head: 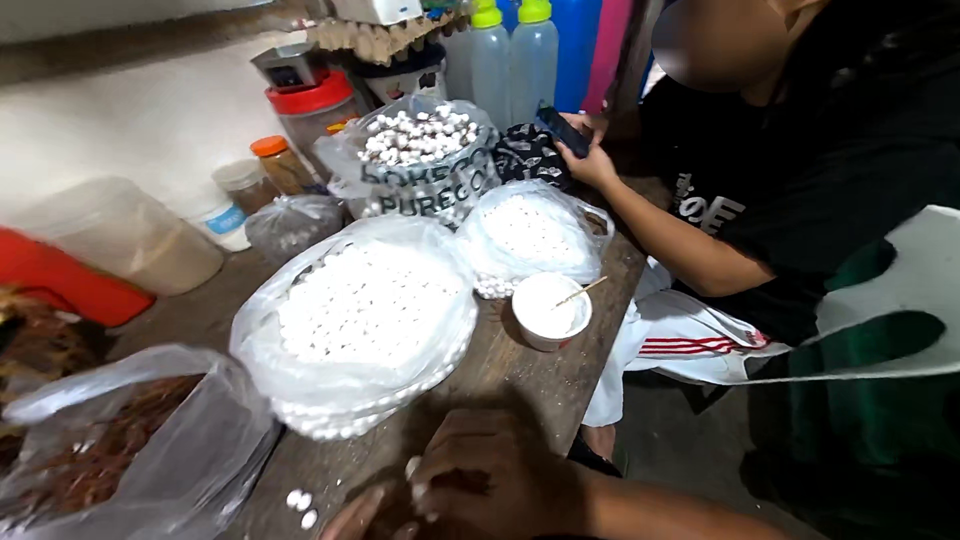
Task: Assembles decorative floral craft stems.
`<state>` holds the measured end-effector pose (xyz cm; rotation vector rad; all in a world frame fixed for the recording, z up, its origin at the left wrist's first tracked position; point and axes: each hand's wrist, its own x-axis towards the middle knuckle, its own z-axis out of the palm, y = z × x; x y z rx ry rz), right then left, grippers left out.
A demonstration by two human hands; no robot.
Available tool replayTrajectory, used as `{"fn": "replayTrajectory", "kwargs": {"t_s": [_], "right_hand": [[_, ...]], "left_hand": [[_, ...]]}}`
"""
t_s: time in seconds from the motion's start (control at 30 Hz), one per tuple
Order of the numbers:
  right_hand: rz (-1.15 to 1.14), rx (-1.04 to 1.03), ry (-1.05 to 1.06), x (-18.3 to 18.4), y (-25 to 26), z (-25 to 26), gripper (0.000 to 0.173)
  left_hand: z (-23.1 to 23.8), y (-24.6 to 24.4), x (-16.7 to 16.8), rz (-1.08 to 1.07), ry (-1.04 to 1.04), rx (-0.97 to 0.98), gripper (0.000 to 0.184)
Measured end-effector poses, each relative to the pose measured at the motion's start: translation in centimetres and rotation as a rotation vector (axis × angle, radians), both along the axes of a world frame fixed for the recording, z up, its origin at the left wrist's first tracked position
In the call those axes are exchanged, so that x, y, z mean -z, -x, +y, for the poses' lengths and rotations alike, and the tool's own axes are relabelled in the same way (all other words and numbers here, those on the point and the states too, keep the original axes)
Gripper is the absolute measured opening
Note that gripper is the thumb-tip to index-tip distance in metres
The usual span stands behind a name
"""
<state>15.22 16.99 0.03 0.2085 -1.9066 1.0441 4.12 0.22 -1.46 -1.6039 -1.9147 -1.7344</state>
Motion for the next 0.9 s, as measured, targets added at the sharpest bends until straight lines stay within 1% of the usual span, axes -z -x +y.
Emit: {"fn": "replayTrajectory", "kwargs": {"t_s": [0.03,0.07,0.13,0.2,0.3,0.37,0.43,0.53,0.6,0.67,0.73,0.77,0.9], "right_hand": [[0.011,0.019,0.005,-0.5,-0.2,0.3,0.015],[0.011,0.033,0.016,-1.0,-0.4,0.7,0.015],[0.002,0.068,0.020,-2.7,-1.0,1.7,0.015],[0.044,0.114,0.005,-4.6,-1.4,2.9,0.014],[0.122,0.214,-0.049,-7.5,-2.0,4.1,0.016],[0.177,0.244,-0.075,-9.3,-1.8,4.6,0.018],[0.219,0.259,-0.055,-10.6,-1.4,4.9,0.020],[0.245,0.356,-0.052,-12.0,-1.4,4.6,0.033],[0.329,0.392,-0.066,-12.7,-1.2,4.2,0.030],[0.408,0.384,-0.120,-13.6,-1.5,5.6,0.027],[0.374,0.461,-0.205,-15.2,-1.4,8.2,0.028],[0.341,0.504,-0.229,-16.7,-1.0,9.7,0.027],[0.101,0.695,-0.240,-23.6,3.9,16.2,0.032]], "left_hand": [[-0.3,0.0,0.1,-0.014,0.005,-0.017,0.036],[-0.6,-0.1,0.0,-0.026,0.012,-0.036,0.042],[-0.7,-0.4,-0.4,-0.035,0.028,-0.090,0.039],[-0.5,-0.4,-0.4,0.000,0.002,-0.123,0.035],[0.1,-0.3,-0.1,0.069,-0.027,-0.121,0.033],[0.3,-0.5,0.2,0.090,-0.021,-0.127,0.034],[0.2,-0.6,0.3,0.106,-0.007,-0.134,0.034],[0.5,-0.5,0.6,0.118,-0.032,-0.126,0.033],[0.4,-0.5,0.8,0.122,-0.043,-0.128,0.032],[0.6,-0.5,0.9,0.132,-0.045,-0.119,0.030],[0.7,-0.6,0.7,0.145,-0.028,-0.118,0.029],[0.7,-0.6,0.8,0.155,-0.021,-0.118,0.029],[0.7,-0.8,1.0,0.171,-0.011,-0.122,0.029]]}}
